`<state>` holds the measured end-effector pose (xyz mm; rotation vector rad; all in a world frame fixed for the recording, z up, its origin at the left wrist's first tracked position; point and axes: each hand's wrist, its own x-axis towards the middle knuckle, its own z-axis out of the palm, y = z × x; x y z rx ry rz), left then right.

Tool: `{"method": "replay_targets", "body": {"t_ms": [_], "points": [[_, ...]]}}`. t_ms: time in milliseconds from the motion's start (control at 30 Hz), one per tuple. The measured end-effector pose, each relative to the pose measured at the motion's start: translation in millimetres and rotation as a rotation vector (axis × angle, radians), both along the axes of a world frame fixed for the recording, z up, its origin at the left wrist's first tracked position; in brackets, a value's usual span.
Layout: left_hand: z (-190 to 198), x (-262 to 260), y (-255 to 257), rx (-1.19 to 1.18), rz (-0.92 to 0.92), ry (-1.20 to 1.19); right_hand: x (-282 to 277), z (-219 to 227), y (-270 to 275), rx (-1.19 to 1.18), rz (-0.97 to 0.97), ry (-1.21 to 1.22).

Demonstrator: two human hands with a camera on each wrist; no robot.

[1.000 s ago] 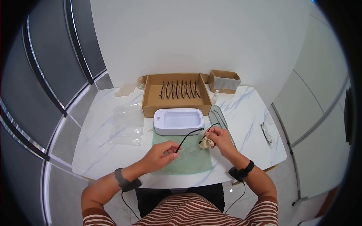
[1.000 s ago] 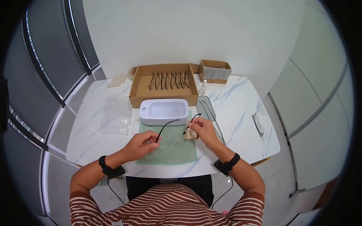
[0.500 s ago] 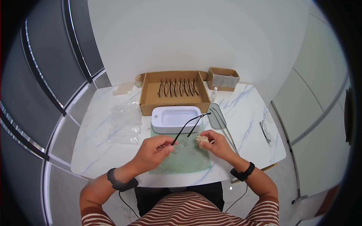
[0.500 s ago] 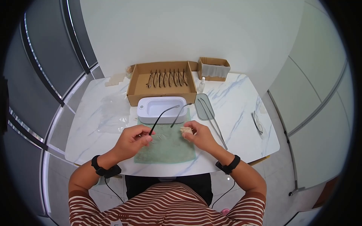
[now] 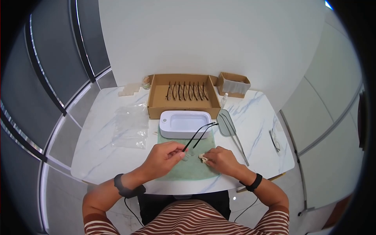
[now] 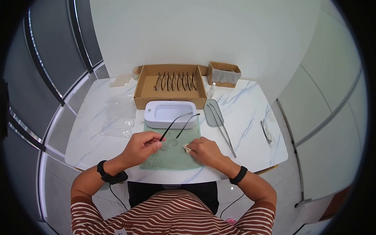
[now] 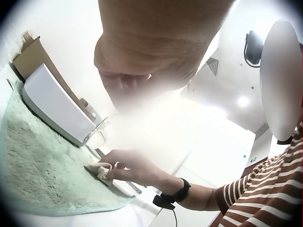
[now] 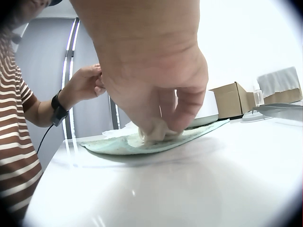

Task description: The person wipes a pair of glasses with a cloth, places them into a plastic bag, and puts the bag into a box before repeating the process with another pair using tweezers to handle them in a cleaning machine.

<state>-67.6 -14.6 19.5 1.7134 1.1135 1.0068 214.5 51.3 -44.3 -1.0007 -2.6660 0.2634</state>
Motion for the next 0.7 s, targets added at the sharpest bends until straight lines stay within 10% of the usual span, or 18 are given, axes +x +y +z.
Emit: {"method": "replay_targets", "body": {"t_ms": [200, 700], "points": [[0, 7, 1, -0.042, -0.013, -0.016, -14, 26, -8, 0.294, 0.042, 0.335], [-4, 14, -4, -0.092, -0.007, 0.028, -16, 8, 9, 0.415, -0.008, 0.044]]}}
